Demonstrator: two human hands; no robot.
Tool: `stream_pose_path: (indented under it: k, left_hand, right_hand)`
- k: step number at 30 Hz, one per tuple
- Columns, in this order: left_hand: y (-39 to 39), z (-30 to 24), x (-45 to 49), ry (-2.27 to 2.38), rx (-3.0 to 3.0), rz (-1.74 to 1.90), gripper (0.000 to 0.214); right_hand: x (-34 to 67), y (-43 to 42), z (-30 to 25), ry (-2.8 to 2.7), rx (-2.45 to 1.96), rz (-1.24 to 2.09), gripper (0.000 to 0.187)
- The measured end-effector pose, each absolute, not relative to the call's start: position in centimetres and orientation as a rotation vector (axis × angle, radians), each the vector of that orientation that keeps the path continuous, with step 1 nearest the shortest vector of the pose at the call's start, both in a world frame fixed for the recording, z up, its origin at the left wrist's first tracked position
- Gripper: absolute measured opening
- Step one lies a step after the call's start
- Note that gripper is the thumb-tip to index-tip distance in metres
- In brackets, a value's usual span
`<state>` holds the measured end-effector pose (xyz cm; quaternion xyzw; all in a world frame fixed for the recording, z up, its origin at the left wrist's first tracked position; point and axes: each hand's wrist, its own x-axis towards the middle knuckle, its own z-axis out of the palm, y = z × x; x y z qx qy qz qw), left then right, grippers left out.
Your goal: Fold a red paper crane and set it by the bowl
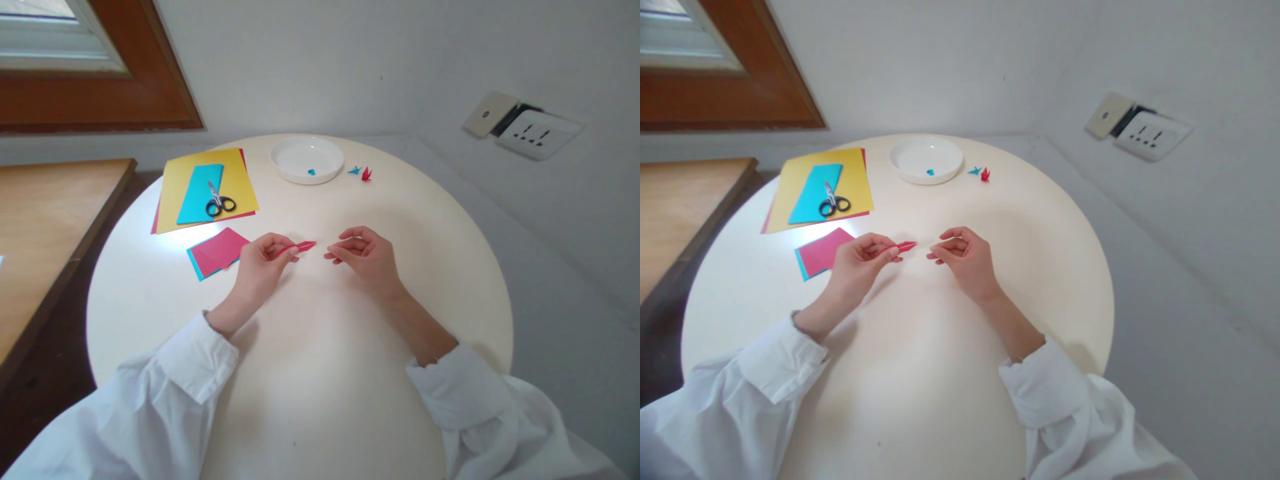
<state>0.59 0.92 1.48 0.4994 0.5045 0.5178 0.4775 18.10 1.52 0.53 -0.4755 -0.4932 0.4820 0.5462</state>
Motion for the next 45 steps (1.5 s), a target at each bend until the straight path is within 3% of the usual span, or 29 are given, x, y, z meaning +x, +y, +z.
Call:
stream_pose_path:
  k: [3, 8, 14, 34, 45]
  left_hand:
    - [1.3, 1.7, 0.2, 1.222, 1.133, 1.355, 0.022]
    - [1.0, 1.7, 0.6, 1.071, 0.976, 1.244, 0.031]
    - [0.5, 0.9, 1.2, 0.833, 0.81, 1.103, 0.024]
    - [0.5, 0.2, 1.1, 0.807, 0.849, 1.015, 0.013]
    - [0.7, -0.1, 1.2, 0.823, 0.822, 1.097, 0.015]
  right_hand:
    - [19.0, 1.9, 0.5, -1.125, -1.15, 1.037, 0.035]
    - [18.0, 1.4, -0.1, -1.18, -1.137, 1.199, 0.027]
    - [16.1, 0.3, -0.3, -1.286, -1.091, 1.22, 0.017]
    - [15.7, -0.1, 0.1, -1.226, -1.106, 1.219, 0.02]
    - [15.8, 0.2, -0.5, -1.241, -1.019, 1.205, 0.013]
